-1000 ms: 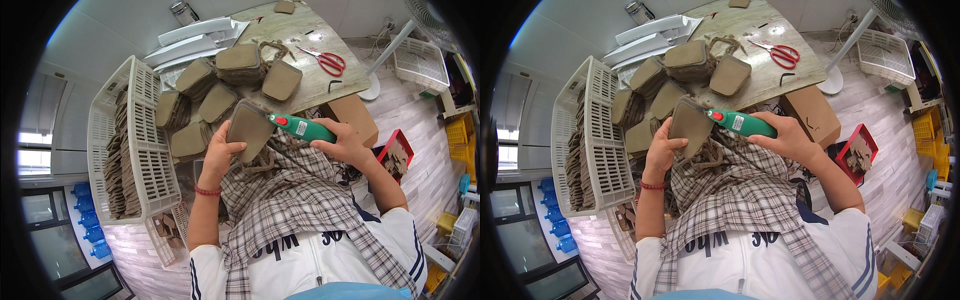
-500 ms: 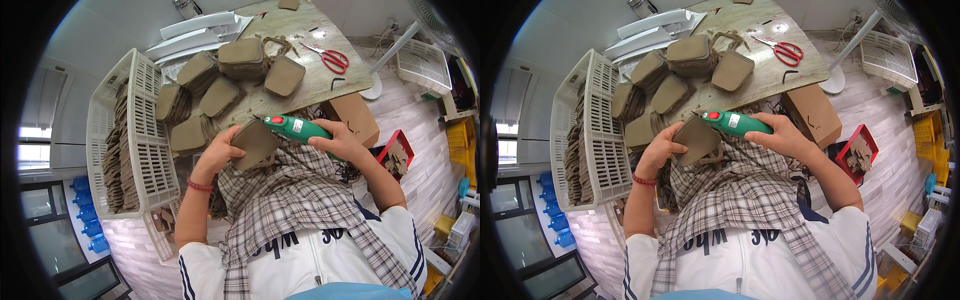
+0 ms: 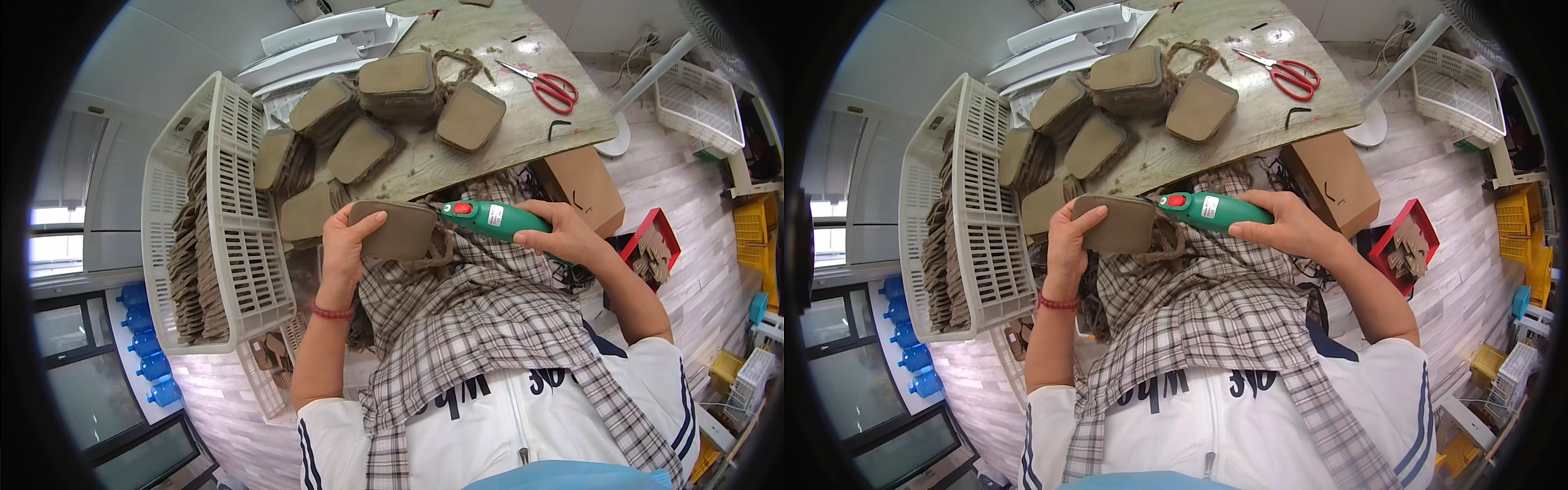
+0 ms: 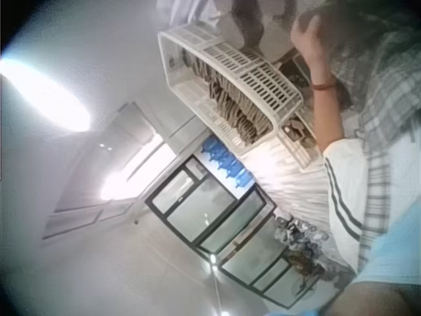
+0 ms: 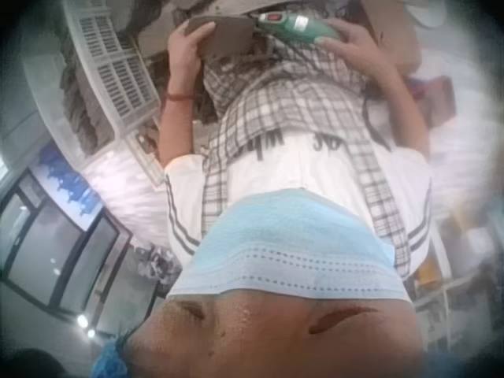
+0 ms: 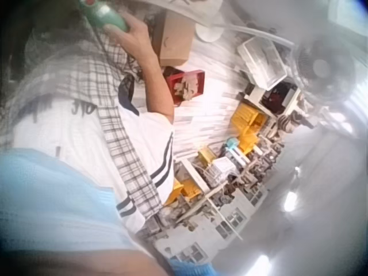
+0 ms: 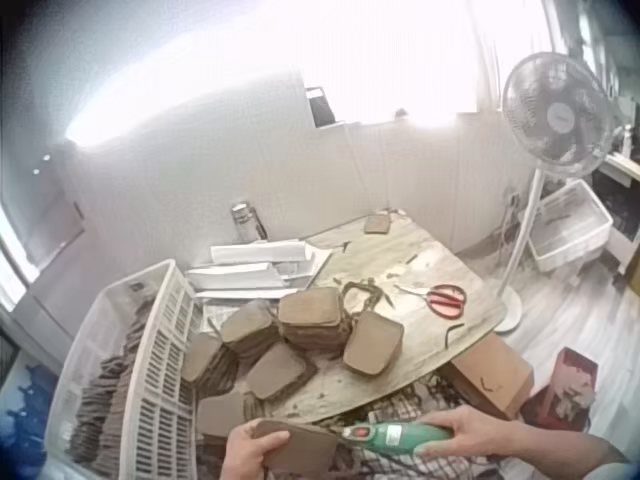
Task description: The person uses a green rotary tool to trim the edges of small rectangular craft items. They repeatedly pick items from a white basket, trim them, and place them on the table. The person also organizes the items in the basket and on the table.
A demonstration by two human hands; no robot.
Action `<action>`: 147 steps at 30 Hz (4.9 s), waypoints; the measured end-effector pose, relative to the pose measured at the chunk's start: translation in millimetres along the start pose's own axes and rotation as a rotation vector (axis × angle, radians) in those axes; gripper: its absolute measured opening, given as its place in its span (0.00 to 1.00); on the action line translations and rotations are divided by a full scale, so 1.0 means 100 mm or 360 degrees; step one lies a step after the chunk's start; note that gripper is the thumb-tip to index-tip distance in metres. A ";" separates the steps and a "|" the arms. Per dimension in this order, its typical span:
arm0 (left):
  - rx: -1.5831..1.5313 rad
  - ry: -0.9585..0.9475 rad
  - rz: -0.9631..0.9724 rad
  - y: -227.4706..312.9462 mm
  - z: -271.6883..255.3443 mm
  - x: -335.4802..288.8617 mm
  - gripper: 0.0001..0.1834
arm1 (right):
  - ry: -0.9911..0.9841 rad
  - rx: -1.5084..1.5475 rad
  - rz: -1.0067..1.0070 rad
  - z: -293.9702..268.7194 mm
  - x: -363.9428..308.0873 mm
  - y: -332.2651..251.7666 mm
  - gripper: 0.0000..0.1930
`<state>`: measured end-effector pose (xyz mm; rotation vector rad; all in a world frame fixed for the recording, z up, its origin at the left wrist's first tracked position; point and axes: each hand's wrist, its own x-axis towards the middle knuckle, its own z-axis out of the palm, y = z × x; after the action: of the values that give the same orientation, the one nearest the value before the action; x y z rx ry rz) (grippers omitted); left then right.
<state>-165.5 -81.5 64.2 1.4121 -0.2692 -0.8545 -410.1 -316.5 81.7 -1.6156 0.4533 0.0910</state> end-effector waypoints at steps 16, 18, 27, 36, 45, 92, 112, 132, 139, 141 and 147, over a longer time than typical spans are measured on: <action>0.0056 -0.0116 -0.0039 -0.04 0.08 -0.01 0.07 | 0.0014 -0.0361 -0.0216 0.04 0.06 0.05 0.24; 0.0081 -0.0162 -0.0071 -0.03 0.09 -0.02 0.07 | 0.0002 -0.0387 -0.0206 0.05 0.08 0.05 0.24; 0.0248 -0.0358 -0.0256 0.05 0.09 -0.04 0.09 | -0.0026 -0.0374 -0.0286 0.20 0.28 -0.14 0.26; 0.0030 0.0200 0.0312 0.34 -0.95 0.18 0.13 | 0.0098 0.0003 -0.0103 0.30 0.50 -0.12 0.24; 0.2388 0.0866 0.1346 0.27 -0.78 0.53 0.23 | 0.0299 0.0064 -0.0083 0.15 0.30 0.17 0.21; -0.1184 0.0221 0.0619 -0.31 0.96 0.46 0.27 | 0.0763 0.0014 -0.0359 0.55 0.21 -0.10 0.22; -0.0640 -0.0230 0.0249 -0.20 0.47 0.15 0.25 | 0.0515 -0.0130 -0.0349 0.05 0.05 -0.10 0.23; -0.0085 -0.0403 -0.0279 -0.29 0.25 0.02 0.33 | 0.0455 -0.0576 -0.0552 0.17 0.08 0.11 0.24; 0.0234 -0.0529 -0.0392 -0.15 0.09 0.03 0.30 | 0.0175 -0.0218 -0.0191 0.09 0.07 -0.05 0.24; 0.0373 -0.0550 -0.0390 -0.03 0.05 0.03 0.28 | 0.0131 -0.0132 -0.0137 0.05 0.07 -0.05 0.23; 0.0364 -0.0181 -0.0046 0.04 -0.13 0.06 0.15 | 0.0059 0.0044 -0.0061 0.01 0.09 0.07 0.23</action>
<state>-151.5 -75.5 63.7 1.5840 -0.4457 -0.9523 -403.9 -317.6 71.9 -1.6003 0.4499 0.0258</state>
